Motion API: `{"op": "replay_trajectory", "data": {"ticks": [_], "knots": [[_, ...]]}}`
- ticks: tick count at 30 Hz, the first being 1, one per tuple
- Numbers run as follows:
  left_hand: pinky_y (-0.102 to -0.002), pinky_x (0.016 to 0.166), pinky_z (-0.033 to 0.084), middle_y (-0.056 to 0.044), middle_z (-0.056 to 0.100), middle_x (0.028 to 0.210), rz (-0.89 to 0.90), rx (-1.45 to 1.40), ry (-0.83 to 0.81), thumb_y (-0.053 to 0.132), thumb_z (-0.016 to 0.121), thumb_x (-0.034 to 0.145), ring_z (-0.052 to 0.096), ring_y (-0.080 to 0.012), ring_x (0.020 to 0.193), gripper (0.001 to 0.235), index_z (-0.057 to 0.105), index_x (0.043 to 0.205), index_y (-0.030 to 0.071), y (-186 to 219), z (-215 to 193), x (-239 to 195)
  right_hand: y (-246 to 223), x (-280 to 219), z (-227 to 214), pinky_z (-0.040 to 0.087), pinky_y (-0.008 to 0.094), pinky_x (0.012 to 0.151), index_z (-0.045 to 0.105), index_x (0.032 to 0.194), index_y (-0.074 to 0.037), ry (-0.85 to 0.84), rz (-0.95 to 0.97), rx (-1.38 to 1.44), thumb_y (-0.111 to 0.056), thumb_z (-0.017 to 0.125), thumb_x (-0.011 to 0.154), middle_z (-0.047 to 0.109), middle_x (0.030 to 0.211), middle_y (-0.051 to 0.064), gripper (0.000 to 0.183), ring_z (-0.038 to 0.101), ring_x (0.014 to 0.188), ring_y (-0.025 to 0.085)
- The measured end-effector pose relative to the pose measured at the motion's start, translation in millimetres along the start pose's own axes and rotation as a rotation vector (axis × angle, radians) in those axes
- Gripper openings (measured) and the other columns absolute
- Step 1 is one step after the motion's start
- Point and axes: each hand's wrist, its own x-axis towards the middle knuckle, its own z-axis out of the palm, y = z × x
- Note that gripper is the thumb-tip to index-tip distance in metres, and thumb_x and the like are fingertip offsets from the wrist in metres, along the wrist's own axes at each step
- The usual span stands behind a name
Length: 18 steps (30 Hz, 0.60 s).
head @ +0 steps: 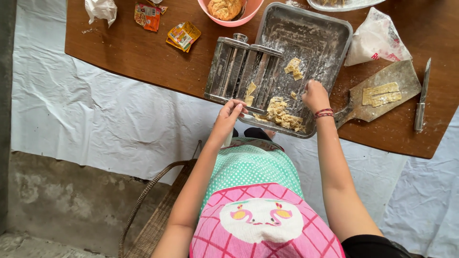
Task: The person grates rectangular blocks of dough using a manual hand-cranked grater. They place the blocks into the grater, turn the crank to shred the dough into a metal tray, and then remove the finished shreds.
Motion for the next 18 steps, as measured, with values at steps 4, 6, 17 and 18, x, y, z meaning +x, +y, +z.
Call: {"op": "replay_trajectory", "data": {"ticks": [4,6,17,18], "knots": [[-0.029,0.087,0.055,-0.008,0.075,0.093,-0.006,-0.007,0.005,0.021,0.056,0.106,0.065,-0.0112,0.086,0.018,0.069,0.113,0.01,2.0,-0.1,1.1,-11.5,-10.6,-13.2,0.058,0.048,0.078,0.075,0.088,-0.016,-0.045,0.063,0.093,-0.02,0.065,0.081,0.069,0.077,0.009,0.013,0.073,0.086,0.034],[-0.028,0.086,0.054,-0.008,0.074,0.092,-0.003,0.006,-0.003,0.02,0.055,0.106,0.065,-0.0115,0.085,0.018,0.069,0.113,0.01,6.0,0.2,1.4,-36.5,-28.7,-43.3,0.056,0.044,0.08,0.078,0.1,-0.015,-0.059,0.098,0.332,-0.027,0.07,0.082,0.073,0.083,0.012,0.023,0.072,0.087,0.03],[-0.029,0.078,0.057,-0.001,0.076,0.1,0.125,0.257,0.013,0.028,0.065,0.101,0.072,-0.0144,0.084,0.013,0.072,0.107,0.019,28.2,22.7,9.2,-179.7,-82.0,-151.1,0.052,0.039,0.098,0.067,0.094,-0.003,-0.129,-0.157,1.125,-0.001,0.072,0.092,0.067,0.105,0.016,0.006,0.067,0.104,0.026],[-0.028,0.077,0.058,0.001,0.075,0.105,0.167,0.277,0.023,0.031,0.069,0.1,0.073,-0.0144,0.085,0.013,0.074,0.106,0.021,32.7,25.3,9.2,-188.6,-85.0,-151.8,0.051,0.042,0.102,0.065,0.091,-0.002,-0.147,-0.244,1.192,0.002,0.071,0.091,0.067,0.107,0.017,0.007,0.065,0.108,0.027]]}}
